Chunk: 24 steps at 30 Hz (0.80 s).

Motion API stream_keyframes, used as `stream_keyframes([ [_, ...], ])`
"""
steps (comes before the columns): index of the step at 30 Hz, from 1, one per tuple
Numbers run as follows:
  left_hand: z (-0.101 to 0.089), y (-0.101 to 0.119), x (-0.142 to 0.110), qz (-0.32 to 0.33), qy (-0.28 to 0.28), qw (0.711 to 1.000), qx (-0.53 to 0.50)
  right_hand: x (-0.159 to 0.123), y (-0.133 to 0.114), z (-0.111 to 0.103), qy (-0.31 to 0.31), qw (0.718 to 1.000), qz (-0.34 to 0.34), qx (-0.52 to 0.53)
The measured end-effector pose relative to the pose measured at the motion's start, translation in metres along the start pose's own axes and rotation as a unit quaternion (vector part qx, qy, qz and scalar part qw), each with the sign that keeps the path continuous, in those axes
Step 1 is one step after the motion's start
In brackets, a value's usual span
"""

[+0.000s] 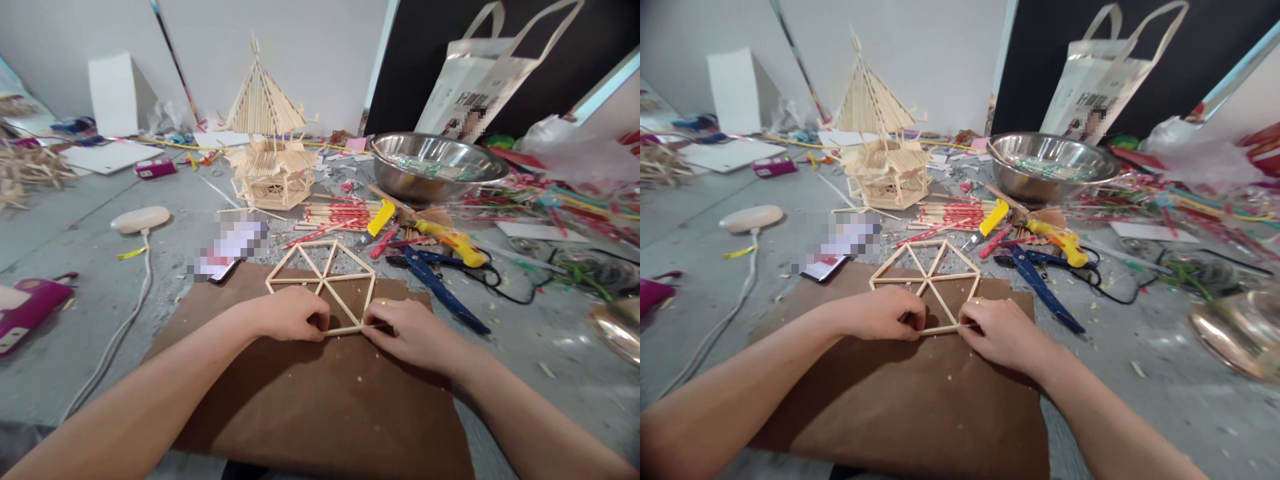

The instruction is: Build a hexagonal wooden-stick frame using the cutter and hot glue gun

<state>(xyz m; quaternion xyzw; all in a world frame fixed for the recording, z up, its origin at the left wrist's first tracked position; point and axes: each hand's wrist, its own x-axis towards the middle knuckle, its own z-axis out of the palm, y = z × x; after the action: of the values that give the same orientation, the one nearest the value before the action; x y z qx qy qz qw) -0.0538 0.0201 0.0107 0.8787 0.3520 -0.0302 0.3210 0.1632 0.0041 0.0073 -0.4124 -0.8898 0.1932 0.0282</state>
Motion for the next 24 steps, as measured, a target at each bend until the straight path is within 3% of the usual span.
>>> stream_keyframes([
  [19, -0.0008, 0.0002, -0.0015, -0.007, -0.004, 1.000, -0.021, 0.0004, 0.0033, 0.0009, 0.005, 0.999, -0.003, 0.036],
  [24, -0.0011, -0.0009, 0.0014, -0.032, 0.037, 0.998, -0.039, 0.0007, 0.0047, 0.0016, 0.009, 0.999, -0.007, 0.042],
])
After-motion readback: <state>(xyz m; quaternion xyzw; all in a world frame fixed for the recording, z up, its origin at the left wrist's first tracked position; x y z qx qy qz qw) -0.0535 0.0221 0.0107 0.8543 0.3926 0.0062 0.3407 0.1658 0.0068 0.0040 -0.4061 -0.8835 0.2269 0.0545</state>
